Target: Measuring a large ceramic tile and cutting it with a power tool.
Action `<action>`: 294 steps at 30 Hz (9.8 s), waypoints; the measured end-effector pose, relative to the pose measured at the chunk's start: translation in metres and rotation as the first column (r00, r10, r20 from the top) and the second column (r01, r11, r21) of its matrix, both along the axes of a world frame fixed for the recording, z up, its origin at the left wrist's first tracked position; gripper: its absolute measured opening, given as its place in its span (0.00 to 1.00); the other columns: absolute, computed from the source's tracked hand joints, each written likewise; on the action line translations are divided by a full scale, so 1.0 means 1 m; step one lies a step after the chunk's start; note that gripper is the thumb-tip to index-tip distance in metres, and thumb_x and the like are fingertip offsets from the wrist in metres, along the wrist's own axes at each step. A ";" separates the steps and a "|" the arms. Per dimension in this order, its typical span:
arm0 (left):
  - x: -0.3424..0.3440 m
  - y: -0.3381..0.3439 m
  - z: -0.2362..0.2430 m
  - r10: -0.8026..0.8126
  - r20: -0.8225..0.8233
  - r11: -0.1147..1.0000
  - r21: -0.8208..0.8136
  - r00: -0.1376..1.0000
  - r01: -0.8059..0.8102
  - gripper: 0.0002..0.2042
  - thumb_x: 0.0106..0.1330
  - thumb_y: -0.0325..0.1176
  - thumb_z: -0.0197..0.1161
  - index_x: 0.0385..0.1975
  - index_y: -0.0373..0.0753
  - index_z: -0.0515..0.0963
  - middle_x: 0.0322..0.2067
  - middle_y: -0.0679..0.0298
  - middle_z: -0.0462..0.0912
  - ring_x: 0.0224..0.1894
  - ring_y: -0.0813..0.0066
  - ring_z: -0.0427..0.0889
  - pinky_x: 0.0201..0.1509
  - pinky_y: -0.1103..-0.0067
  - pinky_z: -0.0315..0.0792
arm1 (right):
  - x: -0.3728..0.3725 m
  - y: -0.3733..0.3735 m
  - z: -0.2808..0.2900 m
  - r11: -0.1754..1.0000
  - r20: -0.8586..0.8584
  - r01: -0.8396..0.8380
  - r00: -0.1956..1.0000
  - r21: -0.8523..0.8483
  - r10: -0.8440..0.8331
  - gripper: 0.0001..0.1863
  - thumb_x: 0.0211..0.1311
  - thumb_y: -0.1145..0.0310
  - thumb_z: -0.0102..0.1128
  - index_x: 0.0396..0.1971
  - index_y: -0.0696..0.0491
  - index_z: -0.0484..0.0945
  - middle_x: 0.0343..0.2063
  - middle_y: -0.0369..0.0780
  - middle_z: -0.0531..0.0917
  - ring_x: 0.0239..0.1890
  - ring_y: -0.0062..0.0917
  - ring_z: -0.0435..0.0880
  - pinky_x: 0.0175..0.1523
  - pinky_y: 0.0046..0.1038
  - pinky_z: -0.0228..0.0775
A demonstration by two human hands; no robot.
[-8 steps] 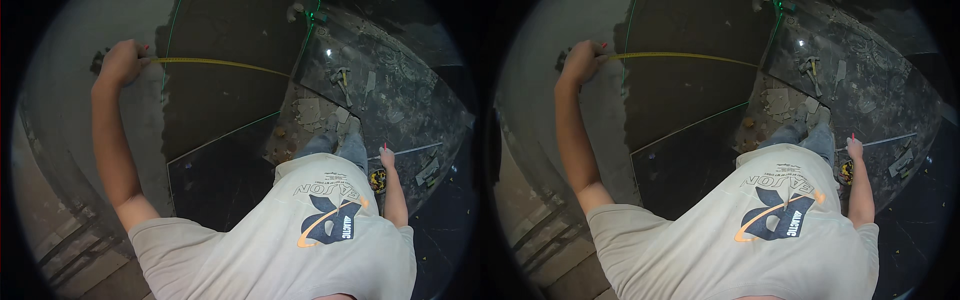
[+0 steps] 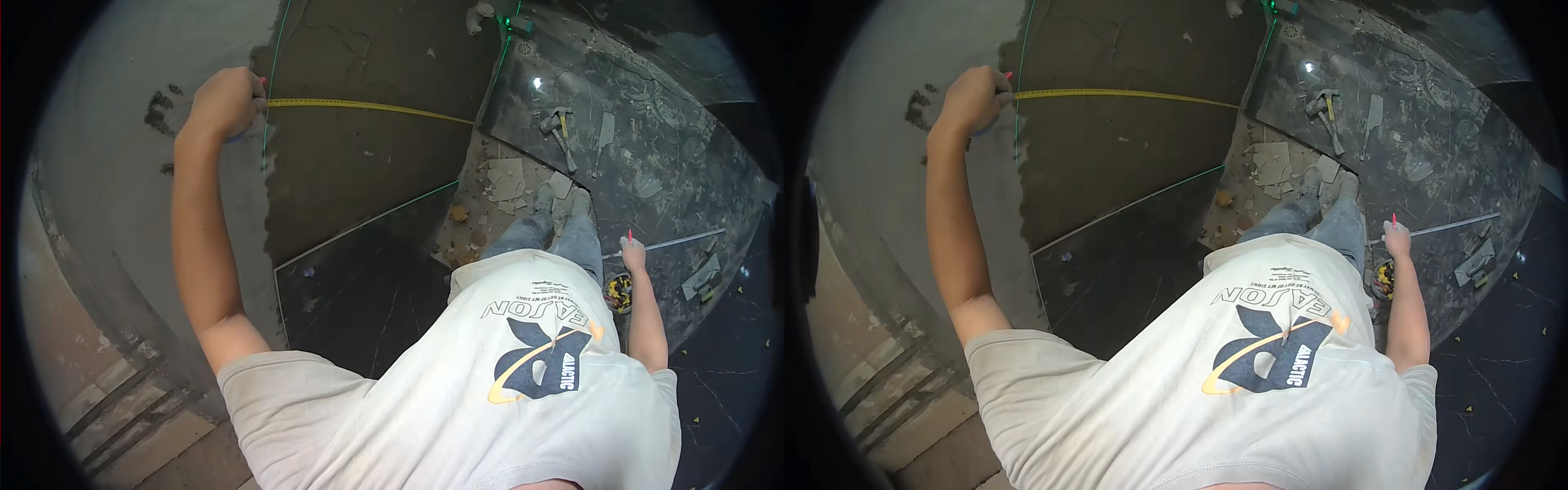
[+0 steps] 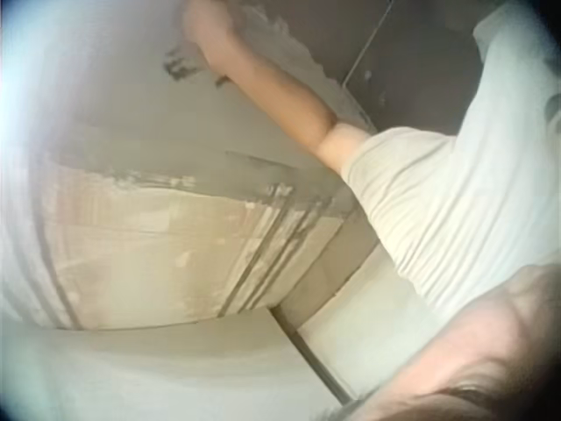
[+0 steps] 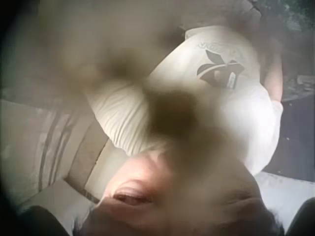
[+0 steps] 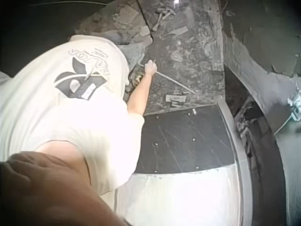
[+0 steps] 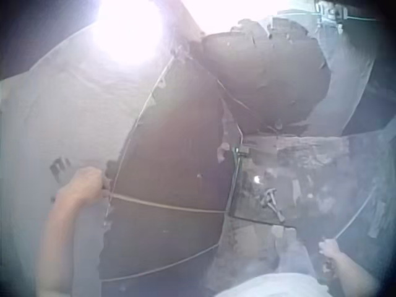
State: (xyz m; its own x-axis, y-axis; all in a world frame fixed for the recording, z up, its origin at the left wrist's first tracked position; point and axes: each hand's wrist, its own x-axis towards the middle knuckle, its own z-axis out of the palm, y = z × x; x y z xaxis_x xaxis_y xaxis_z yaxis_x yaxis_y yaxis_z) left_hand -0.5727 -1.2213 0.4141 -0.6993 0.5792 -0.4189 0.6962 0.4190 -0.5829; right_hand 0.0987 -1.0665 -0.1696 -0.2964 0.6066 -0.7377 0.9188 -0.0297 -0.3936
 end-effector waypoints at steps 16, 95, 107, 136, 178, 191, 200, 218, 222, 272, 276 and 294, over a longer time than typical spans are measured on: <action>0.013 0.019 -0.010 -0.039 -0.054 0.997 0.069 0.998 0.043 0.08 0.57 0.34 0.69 0.29 0.37 0.85 0.34 0.54 0.85 0.39 0.53 0.83 0.43 0.63 0.76 | 0.008 -0.004 -0.006 0.999 -0.012 -0.015 1.000 0.039 0.016 0.23 0.64 0.52 0.54 0.29 0.59 0.82 0.24 0.50 0.85 0.34 0.47 0.85 0.42 0.45 0.72; -0.122 0.201 -0.025 -0.196 0.058 0.977 0.099 0.979 0.190 0.11 0.57 0.31 0.66 0.36 0.30 0.82 0.25 0.49 0.79 0.28 0.58 0.78 0.41 0.65 0.74 | 0.015 0.012 -0.015 0.992 -0.012 0.129 0.992 0.003 -0.129 0.23 0.65 0.53 0.53 0.24 0.58 0.81 0.20 0.49 0.83 0.31 0.48 0.83 0.39 0.46 0.70; -0.129 0.201 -0.028 -0.225 0.115 0.966 0.152 0.967 0.207 0.11 0.54 0.30 0.66 0.34 0.30 0.83 0.26 0.48 0.80 0.30 0.55 0.80 0.41 0.65 0.75 | 0.017 0.008 -0.024 0.995 -0.038 0.102 0.994 0.022 -0.101 0.21 0.65 0.56 0.55 0.26 0.60 0.80 0.19 0.48 0.82 0.27 0.41 0.83 0.36 0.41 0.69; -0.102 0.202 -0.025 -0.142 0.086 0.987 0.092 0.986 0.134 0.10 0.54 0.33 0.68 0.26 0.29 0.82 0.24 0.53 0.81 0.28 0.61 0.80 0.39 0.65 0.75 | 0.002 0.004 -0.003 0.995 0.008 0.094 0.996 -0.017 -0.094 0.22 0.65 0.53 0.53 0.27 0.59 0.81 0.23 0.50 0.83 0.33 0.47 0.83 0.40 0.45 0.70; -0.118 0.187 -0.030 -0.153 0.099 0.988 0.032 0.983 0.151 0.08 0.53 0.27 0.64 0.29 0.29 0.81 0.26 0.53 0.80 0.31 0.63 0.81 0.41 0.68 0.75 | 0.003 0.002 -0.012 0.995 0.005 0.088 0.996 -0.044 -0.088 0.23 0.64 0.53 0.51 0.30 0.61 0.81 0.30 0.57 0.83 0.40 0.55 0.81 0.44 0.50 0.68; -0.122 0.184 -0.032 -0.131 0.114 0.988 0.097 0.985 0.120 0.10 0.54 0.30 0.65 0.27 0.28 0.77 0.25 0.54 0.79 0.26 0.63 0.77 0.36 0.66 0.74 | 0.004 0.002 -0.008 0.996 0.016 0.075 0.997 -0.056 -0.074 0.23 0.64 0.52 0.52 0.30 0.61 0.81 0.30 0.57 0.82 0.40 0.55 0.80 0.44 0.50 0.68; -0.103 0.184 -0.030 -0.189 0.117 0.978 0.110 0.975 0.177 0.08 0.55 0.31 0.65 0.25 0.30 0.79 0.23 0.54 0.79 0.26 0.63 0.78 0.36 0.68 0.74 | 0.009 0.003 -0.002 1.000 0.013 0.025 1.000 0.006 -0.025 0.22 0.65 0.54 0.52 0.31 0.61 0.81 0.31 0.56 0.83 0.40 0.55 0.81 0.44 0.51 0.68; -0.027 0.164 0.020 -0.607 0.202 0.766 0.406 0.769 0.498 0.07 0.48 0.24 0.64 0.20 0.26 0.74 0.17 0.49 0.64 0.19 0.56 0.62 0.33 0.66 0.65 | 0.028 -0.010 0.024 0.967 0.059 -0.046 0.998 0.249 0.032 0.17 0.64 0.58 0.52 0.32 0.57 0.81 0.24 0.49 0.82 0.31 0.47 0.82 0.38 0.46 0.71; 0.021 0.160 0.042 -0.642 0.241 0.736 0.460 0.728 0.496 0.06 0.49 0.24 0.64 0.21 0.27 0.76 0.20 0.51 0.68 0.22 0.60 0.65 0.33 0.68 0.65 | -0.002 0.019 0.087 0.867 -0.163 0.499 0.857 0.023 -0.489 0.19 0.68 0.53 0.53 0.32 0.55 0.82 0.22 0.44 0.83 0.20 0.34 0.80 0.26 0.38 0.67; 0.545 0.754 -0.260 0.258 0.965 0.691 -0.149 0.048 -0.707 0.08 0.61 0.33 0.69 0.35 0.36 0.87 0.26 0.72 0.83 0.27 0.85 0.74 0.32 0.83 0.68 | 0.366 1.091 0.221 0.360 -0.479 0.917 0.241 -0.175 -0.844 0.10 0.66 0.59 0.60 0.35 0.50 0.79 0.26 0.36 0.83 0.18 0.23 0.75 0.21 0.29 0.63; 0.639 0.857 -0.259 0.179 0.981 0.671 -0.070 0.069 -0.738 0.08 0.61 0.32 0.70 0.35 0.35 0.87 0.27 0.70 0.83 0.27 0.84 0.75 0.32 0.82 0.68 | 0.374 1.189 0.314 0.198 -0.415 0.885 0.006 -0.420 -0.910 0.12 0.64 0.57 0.61 0.33 0.50 0.81 0.22 0.35 0.79 0.21 0.23 0.76 0.24 0.32 0.65; 0.693 1.237 -0.308 -0.020 0.929 0.647 0.293 0.369 -0.704 0.08 0.64 0.32 0.67 0.29 0.32 0.83 0.26 0.67 0.81 0.27 0.81 0.75 0.30 0.76 0.68 | 0.518 1.605 0.137 0.396 -0.315 0.909 0.341 -0.130 -0.886 0.13 0.65 0.53 0.58 0.27 0.45 0.78 0.16 0.32 0.75 0.11 0.20 0.67 0.17 0.28 0.57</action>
State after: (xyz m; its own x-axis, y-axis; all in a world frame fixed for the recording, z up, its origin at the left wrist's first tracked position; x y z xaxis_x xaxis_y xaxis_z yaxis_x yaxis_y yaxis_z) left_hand 0.1202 0.0158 0.1059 -0.4112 0.7082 -0.5738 0.3159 0.7013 0.6391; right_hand 0.6169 0.5385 -0.0326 0.2733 0.6814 -0.6790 0.1921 -0.7303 -0.6556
